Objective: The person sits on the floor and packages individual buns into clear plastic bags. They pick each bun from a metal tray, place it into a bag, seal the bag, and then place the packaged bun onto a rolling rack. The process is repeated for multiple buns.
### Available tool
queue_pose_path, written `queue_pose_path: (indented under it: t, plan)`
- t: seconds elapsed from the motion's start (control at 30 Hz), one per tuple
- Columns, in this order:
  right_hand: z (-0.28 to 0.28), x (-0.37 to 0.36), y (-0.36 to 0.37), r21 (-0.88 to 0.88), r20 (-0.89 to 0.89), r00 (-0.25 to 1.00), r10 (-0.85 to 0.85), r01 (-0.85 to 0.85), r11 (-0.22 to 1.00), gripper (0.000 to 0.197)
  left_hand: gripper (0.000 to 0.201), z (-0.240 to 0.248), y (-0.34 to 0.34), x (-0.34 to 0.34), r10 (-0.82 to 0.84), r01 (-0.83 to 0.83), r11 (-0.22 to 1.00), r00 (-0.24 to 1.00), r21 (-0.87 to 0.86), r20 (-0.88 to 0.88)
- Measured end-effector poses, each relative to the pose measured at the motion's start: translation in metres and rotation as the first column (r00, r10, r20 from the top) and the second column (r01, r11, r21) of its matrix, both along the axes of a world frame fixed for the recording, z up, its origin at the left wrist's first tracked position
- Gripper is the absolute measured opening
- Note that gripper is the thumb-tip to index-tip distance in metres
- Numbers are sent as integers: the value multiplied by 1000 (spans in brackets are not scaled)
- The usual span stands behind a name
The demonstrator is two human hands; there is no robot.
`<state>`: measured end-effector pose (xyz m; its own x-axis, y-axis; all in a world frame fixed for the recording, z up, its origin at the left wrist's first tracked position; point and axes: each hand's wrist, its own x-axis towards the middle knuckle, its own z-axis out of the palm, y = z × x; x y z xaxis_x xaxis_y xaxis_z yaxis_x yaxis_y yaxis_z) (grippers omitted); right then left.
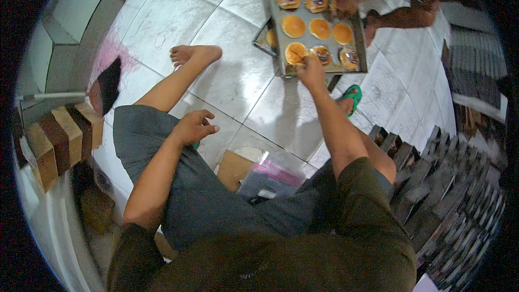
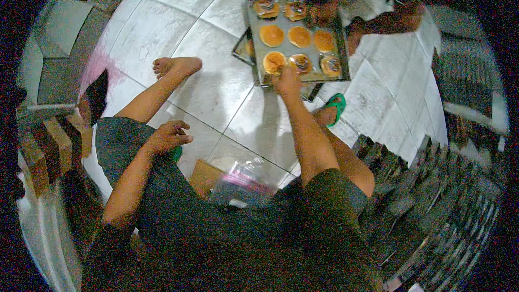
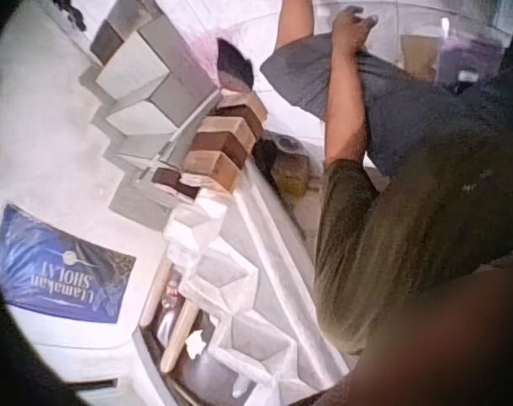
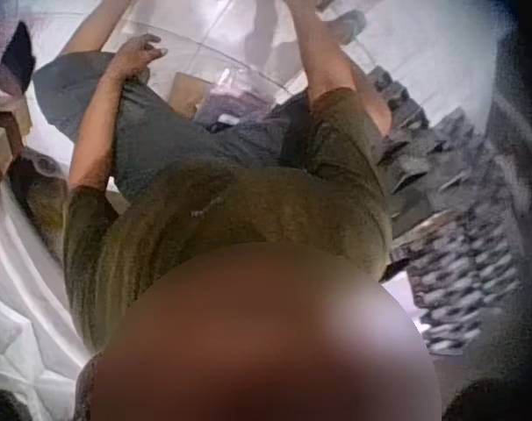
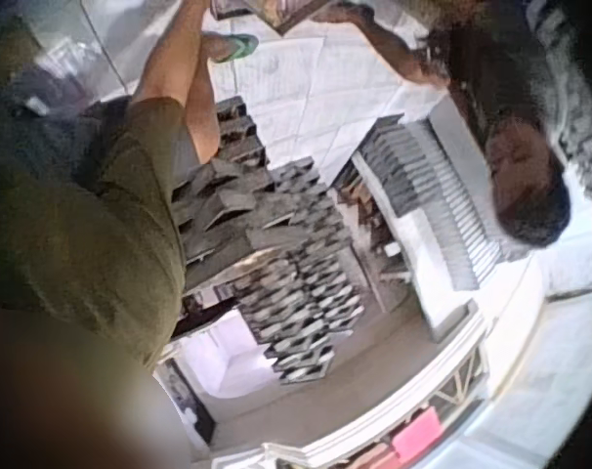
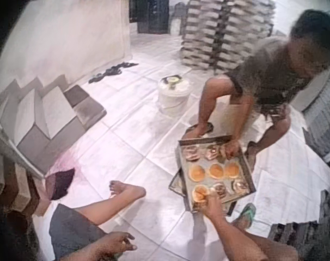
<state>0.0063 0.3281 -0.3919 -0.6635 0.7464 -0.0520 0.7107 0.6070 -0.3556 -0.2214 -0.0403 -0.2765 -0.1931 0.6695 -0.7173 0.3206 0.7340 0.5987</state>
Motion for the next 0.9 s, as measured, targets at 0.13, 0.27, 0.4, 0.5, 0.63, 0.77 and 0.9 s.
queue_pose_path:
  t: [0.13, 0.27, 0.4, 0.5, 0.63, 0.77, 0.9]
  plan:
    - [-47, -43, 38, 18, 118, 975, 186, -189, 982, 43, 56, -3, 0, -2, 43, -38, 996, 997, 79, -59]
    - [-54, -70, 45, -137, 460, 865, 199, -152, 979, 33, 62, -7, 0, 3, 58, -56, 997, 998, 52, -36]
    - [-42, -65, 45, -147, 347, 924, 163, -118, 982, 53, 64, -6, 4, 10, 17, -14, 998, 999, 57, -44]
    - [-27, -53, 43, -64, 403, 890, 211, -202, 977, 50, 67, -3, 7, 9, 10, -3, 997, 996, 75, -90]
    - [25, -44, 20, -158, -45, 987, -153, 144, 977, 38, 85, 15, 15, 9, 43, -40, 996, 998, 77, -37]
    - [115, -46, -56, -540, -459, 850, -259, -35, 841, 23, 115, 55, 30, 28, 435, -430, 881, 567, -200, 699]
    - [186, -48, -181, -444, -603, 789, 122, -458, 770, 19, 110, 83, 30, 62, 419, -696, 681, 112, -229, 901]
